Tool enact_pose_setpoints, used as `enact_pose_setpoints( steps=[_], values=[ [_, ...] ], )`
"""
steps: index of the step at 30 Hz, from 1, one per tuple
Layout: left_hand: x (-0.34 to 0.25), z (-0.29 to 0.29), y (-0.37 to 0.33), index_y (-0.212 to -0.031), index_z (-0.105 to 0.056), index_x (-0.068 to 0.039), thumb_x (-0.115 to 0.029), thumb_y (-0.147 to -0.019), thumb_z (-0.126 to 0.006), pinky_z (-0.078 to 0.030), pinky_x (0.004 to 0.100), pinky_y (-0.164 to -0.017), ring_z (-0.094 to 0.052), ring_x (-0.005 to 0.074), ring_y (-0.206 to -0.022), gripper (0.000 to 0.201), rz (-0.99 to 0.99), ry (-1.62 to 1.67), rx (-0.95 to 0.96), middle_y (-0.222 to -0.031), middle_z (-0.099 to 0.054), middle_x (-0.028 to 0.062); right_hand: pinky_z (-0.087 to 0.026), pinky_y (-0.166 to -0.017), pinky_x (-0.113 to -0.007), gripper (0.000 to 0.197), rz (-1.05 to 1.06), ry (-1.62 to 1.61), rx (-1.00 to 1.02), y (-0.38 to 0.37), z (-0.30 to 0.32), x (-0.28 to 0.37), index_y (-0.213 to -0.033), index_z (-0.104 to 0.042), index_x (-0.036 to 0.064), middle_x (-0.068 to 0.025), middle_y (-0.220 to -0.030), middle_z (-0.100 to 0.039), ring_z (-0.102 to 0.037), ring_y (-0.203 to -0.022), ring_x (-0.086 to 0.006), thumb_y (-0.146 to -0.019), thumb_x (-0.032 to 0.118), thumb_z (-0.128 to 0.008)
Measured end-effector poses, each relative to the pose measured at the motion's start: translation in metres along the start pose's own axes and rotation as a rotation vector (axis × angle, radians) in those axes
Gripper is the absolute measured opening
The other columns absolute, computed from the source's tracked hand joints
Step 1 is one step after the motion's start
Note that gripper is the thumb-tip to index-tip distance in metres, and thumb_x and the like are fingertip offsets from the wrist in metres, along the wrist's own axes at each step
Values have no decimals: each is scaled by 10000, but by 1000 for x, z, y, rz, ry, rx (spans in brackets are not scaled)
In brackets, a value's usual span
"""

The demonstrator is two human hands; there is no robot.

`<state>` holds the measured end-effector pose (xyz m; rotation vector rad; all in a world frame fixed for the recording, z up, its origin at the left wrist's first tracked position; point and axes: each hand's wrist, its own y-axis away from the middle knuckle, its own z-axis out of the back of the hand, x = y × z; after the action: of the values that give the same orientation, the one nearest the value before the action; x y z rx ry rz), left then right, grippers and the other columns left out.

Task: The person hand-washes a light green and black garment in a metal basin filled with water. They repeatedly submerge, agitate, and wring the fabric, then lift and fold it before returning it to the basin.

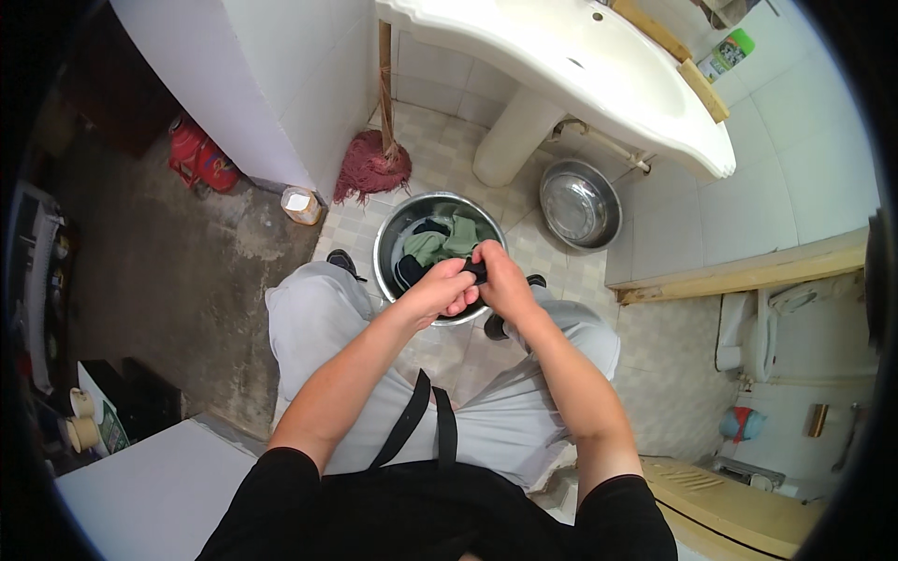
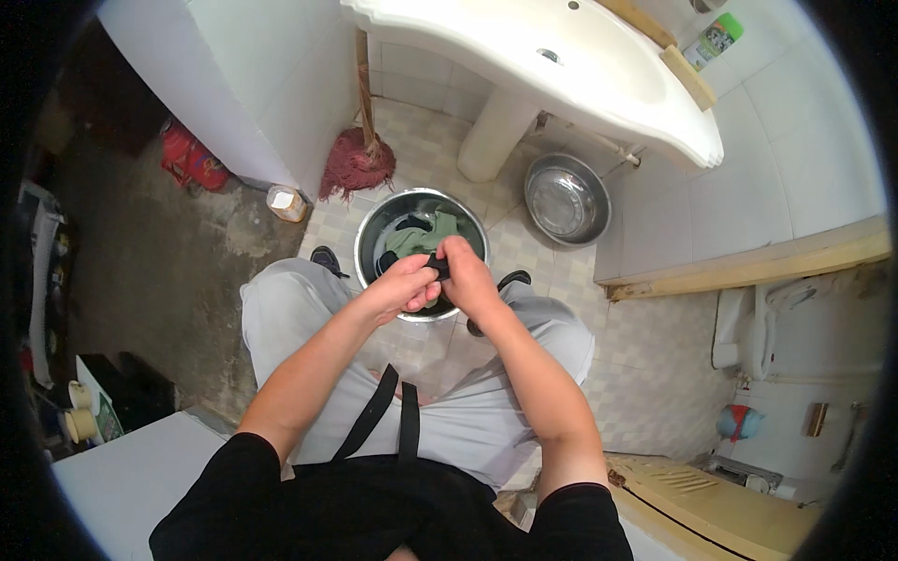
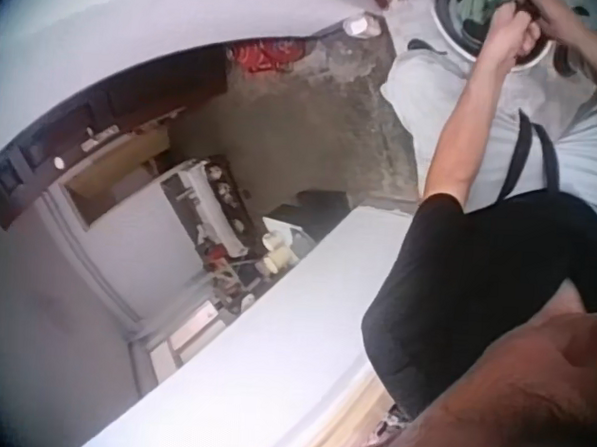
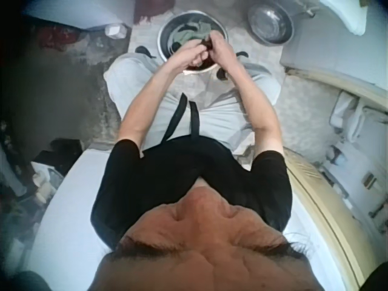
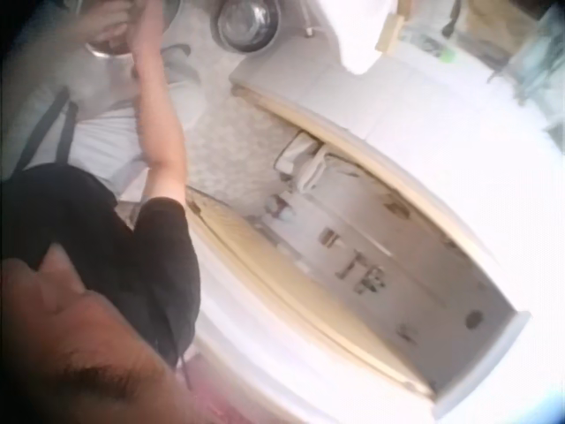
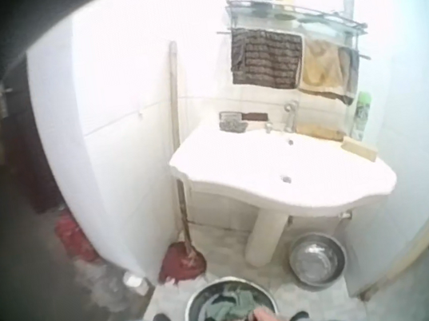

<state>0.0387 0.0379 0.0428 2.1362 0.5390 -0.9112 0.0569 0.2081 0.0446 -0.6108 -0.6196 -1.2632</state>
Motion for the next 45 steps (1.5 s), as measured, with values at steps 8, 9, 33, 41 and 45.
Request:
enact_pose_setpoints(
  steps=[8,9,33,41,45],
  values=[
    [-12,24,5,-1332,-481,-58,-136,-960,-541,-442,190,-484,-615,86,-626,385,-158,375,48,-911,-666,54,-491,-805,-362,257,-5,29,-97,-39,82,27,-1031,-559,52,-149,-915,-629,-623,-886,-300,-809,-7,-675],
    [-15,31,8,-1290,-512,-57,-136,-965,-530,-452,199,-520,-621,85,-670,336,-207,392,-23,-918,-663,48,-495,-800,-351,246,-28,43,-114,-45,97,35,-1040,-567,50,-136,-912,-638,-626,-874,-273,-827,13,-682],
    [-1,42,28,-1102,-556,-74,-140,-960,-466,-389,208,-510,-525,63,-615,181,-249,366,-283,-781,-585,-10,-492,-878,-254,317,396,-58,-359,-95,315,260,-1251,-636,51,-50,-1095,-657,-616,-1003,-123,-955,164,-644],
    [-1,31,20,-1107,-544,-75,-127,-935,-487,-382,205,-514,-515,64,-610,189,-133,343,-264,-786,-584,-9,-488,-868,-339,251,-14,4,-176,-99,82,39,-1115,-599,85,-110,-1009,-663,-625,-963,-208,-874,78,-670],
    [-2,21,15,-1103,-565,-69,-145,-942,-494,-401,200,-531,-546,62,-629,191,-54,283,-207,-809,-616,1,-471,-917,-446,349,-202,41,-178,-91,-79,-146,-1197,-570,65,-239,-1132,-629,-582,-1080,-439,-855,54,-639]
  ],
)
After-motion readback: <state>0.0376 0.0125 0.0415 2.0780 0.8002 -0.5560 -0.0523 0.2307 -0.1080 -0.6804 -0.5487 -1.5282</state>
